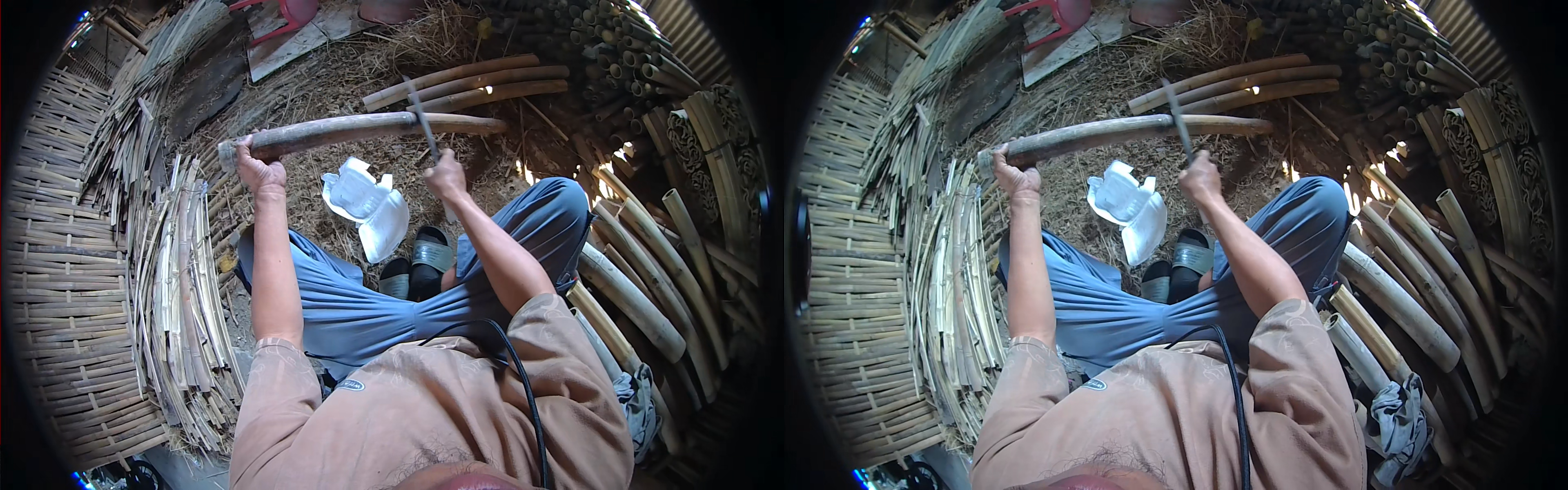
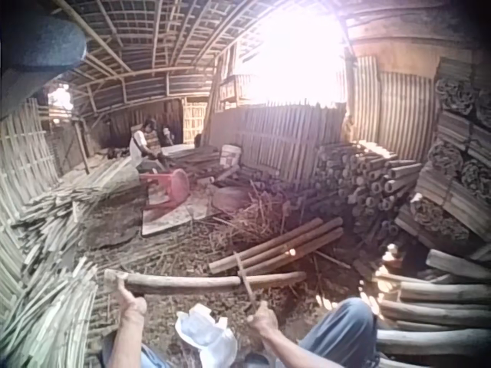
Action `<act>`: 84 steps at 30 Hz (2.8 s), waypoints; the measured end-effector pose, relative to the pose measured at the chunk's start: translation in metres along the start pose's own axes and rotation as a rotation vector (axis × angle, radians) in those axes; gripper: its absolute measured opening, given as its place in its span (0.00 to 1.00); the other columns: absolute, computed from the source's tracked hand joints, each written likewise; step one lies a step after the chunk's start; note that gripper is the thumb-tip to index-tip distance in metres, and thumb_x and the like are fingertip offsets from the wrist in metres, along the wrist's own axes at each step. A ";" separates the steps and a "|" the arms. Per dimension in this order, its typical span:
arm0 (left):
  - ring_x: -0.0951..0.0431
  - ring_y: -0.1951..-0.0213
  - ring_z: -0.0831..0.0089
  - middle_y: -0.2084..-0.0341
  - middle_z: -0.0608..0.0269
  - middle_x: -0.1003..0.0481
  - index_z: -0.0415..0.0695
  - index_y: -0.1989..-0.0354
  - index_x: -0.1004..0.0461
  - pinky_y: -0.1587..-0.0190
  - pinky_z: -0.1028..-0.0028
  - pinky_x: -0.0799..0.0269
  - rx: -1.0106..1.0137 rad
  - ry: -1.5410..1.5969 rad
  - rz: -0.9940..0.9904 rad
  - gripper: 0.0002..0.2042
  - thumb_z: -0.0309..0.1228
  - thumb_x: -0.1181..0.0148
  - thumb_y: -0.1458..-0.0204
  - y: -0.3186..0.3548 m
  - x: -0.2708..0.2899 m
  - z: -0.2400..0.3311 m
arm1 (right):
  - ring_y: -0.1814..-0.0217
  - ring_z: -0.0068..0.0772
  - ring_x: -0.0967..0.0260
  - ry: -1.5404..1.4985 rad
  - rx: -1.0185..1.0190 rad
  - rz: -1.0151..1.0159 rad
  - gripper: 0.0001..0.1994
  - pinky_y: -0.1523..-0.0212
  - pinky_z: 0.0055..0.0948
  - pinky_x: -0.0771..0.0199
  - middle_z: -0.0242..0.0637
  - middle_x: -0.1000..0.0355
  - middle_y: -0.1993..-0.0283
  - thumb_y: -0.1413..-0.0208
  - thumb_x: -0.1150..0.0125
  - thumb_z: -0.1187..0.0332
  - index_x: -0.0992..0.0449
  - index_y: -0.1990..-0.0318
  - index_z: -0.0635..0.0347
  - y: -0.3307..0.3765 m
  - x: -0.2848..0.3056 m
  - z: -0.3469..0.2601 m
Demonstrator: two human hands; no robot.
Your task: The recorder uses a knife to shave and smooth the exterior surface of bamboo poles.
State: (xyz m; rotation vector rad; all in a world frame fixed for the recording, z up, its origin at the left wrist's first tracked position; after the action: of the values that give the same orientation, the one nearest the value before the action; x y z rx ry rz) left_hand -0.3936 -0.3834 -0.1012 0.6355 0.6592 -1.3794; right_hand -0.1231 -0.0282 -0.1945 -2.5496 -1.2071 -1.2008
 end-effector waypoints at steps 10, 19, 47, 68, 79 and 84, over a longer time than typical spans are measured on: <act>0.23 0.52 0.62 0.52 0.57 0.24 0.43 0.49 0.27 0.46 0.55 0.27 -0.025 0.042 -0.061 0.22 0.40 0.33 0.50 -0.006 0.000 0.020 | 0.59 0.41 0.19 -0.223 0.212 -0.187 0.24 0.57 0.42 0.21 0.51 0.20 0.64 0.43 0.30 0.50 0.22 0.61 0.68 -0.025 -0.009 -0.034; 0.25 0.48 0.62 0.45 0.55 0.30 0.45 0.34 0.44 0.49 0.58 0.21 -0.229 -0.250 0.221 0.42 0.40 0.23 0.55 -0.005 0.021 0.036 | 0.60 0.45 0.19 -0.178 -0.221 0.164 0.24 0.57 0.44 0.23 0.48 0.19 0.64 0.39 0.39 0.46 0.19 0.59 0.64 -0.040 -0.004 0.061; 0.22 0.52 0.60 0.45 0.53 0.29 0.42 0.37 0.39 0.53 0.57 0.16 -0.290 -0.346 0.164 0.37 0.41 0.26 0.52 -0.011 0.023 0.044 | 0.55 0.49 0.20 -0.077 0.261 0.037 0.22 0.53 0.47 0.22 0.52 0.20 0.58 0.36 0.41 0.49 0.21 0.52 0.62 -0.018 -0.050 -0.020; 0.21 0.51 0.54 0.56 0.55 0.20 0.43 0.57 0.22 0.41 0.44 0.31 0.119 -0.009 -0.050 0.17 0.33 0.40 0.59 -0.019 0.013 0.021 | 0.52 0.51 0.19 -0.280 -0.273 0.131 0.24 0.49 0.46 0.21 0.56 0.19 0.57 0.39 0.41 0.52 0.19 0.56 0.70 -0.032 0.007 0.052; 0.22 0.58 0.56 0.64 0.61 0.21 0.50 0.70 0.24 0.45 0.46 0.29 0.178 0.006 0.021 0.11 0.30 0.42 0.68 -0.033 0.046 0.013 | 0.58 0.51 0.19 -0.219 -0.114 0.070 0.22 0.55 0.47 0.21 0.50 0.19 0.62 0.38 0.41 0.50 0.20 0.54 0.64 -0.035 -0.012 0.026; 0.22 0.57 0.55 0.64 0.61 0.22 0.48 0.66 0.22 0.43 0.48 0.28 0.118 0.069 -0.251 0.18 0.28 0.44 0.74 -0.028 0.012 0.017 | 0.49 0.58 0.21 -0.217 -0.059 0.061 0.23 0.46 0.50 0.23 0.57 0.20 0.57 0.41 0.40 0.51 0.19 0.56 0.67 -0.038 -0.020 0.027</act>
State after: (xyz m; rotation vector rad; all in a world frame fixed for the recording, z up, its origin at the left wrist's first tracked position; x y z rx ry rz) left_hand -0.4194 -0.4064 -0.0989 0.7144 0.7359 -1.6447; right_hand -0.1398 -0.0050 -0.2360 -2.7984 -1.1374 -0.9832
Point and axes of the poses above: each hand's wrist, its own y-axis away from the middle knuckle, its own x-axis out of the back of the hand, z = x × y, the point moved 10 cm from there along -y, towards the middle knuckle
